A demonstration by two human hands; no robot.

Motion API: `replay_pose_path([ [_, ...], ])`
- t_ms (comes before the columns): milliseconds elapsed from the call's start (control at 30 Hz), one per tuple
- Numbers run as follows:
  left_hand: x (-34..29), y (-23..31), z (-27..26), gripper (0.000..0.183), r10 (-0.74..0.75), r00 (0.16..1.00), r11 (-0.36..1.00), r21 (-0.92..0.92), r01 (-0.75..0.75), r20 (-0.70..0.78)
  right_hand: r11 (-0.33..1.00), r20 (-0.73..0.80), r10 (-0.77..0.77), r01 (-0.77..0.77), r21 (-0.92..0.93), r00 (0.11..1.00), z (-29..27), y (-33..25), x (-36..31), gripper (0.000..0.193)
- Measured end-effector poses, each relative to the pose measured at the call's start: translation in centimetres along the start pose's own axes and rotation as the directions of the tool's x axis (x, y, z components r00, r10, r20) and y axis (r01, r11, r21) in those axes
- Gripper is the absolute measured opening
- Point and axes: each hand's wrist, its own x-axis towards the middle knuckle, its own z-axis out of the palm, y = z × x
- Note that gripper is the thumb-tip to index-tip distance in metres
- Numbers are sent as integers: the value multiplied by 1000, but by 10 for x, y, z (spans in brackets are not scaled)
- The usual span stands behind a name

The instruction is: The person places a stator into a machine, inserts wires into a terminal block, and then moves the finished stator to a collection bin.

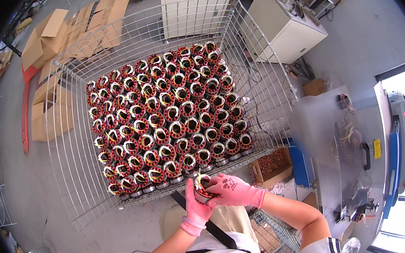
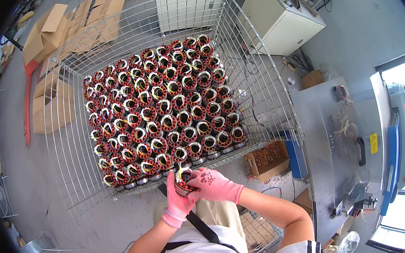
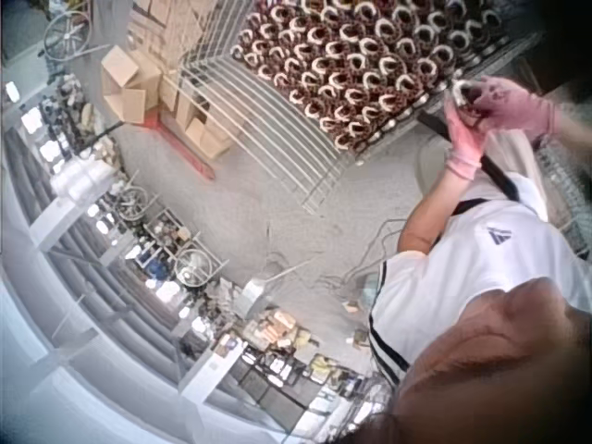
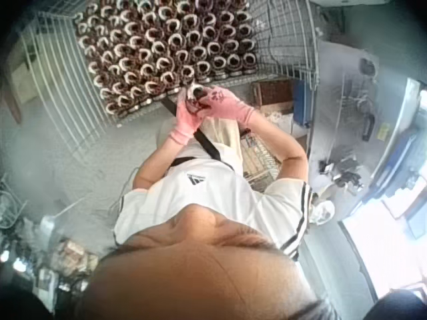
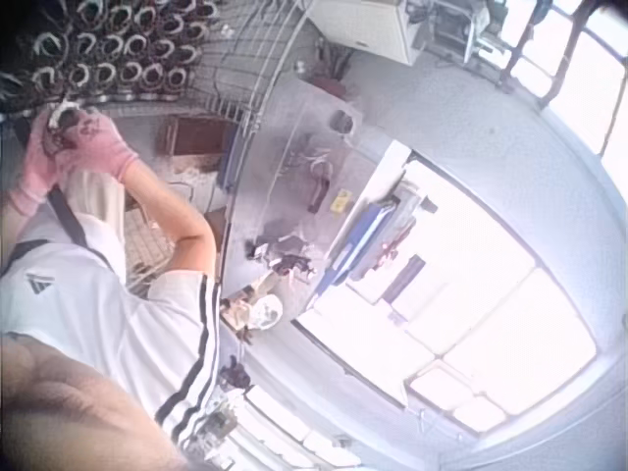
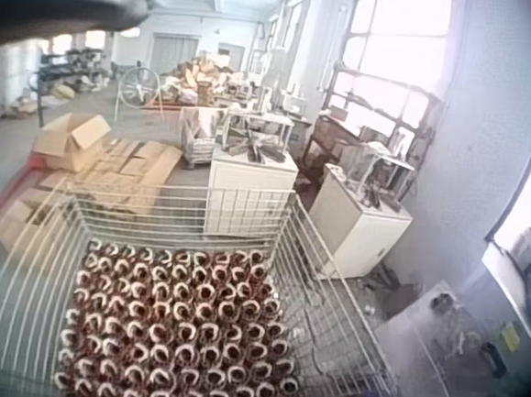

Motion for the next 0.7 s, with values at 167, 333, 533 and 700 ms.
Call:
replay_pose_path([
  [167,68,28,22,53,-183,981,937,-289,194,68,979,-8,-76,76,192,997,-1,79,35,52],
  [333,137,14,18,54,-332,929,897,-250,364,162,872,109,120,-157,464,987,-3,172,73,35],
  [533,117,-67,-59,37,-310,944,934,-223,280,-114,918,-361,101,-227,-325,927,2,348,175,17],
  [700,97,-100,-70,40,-336,909,939,-163,303,-246,863,-367,140,-295,-410,920,18,406,230,26],
])
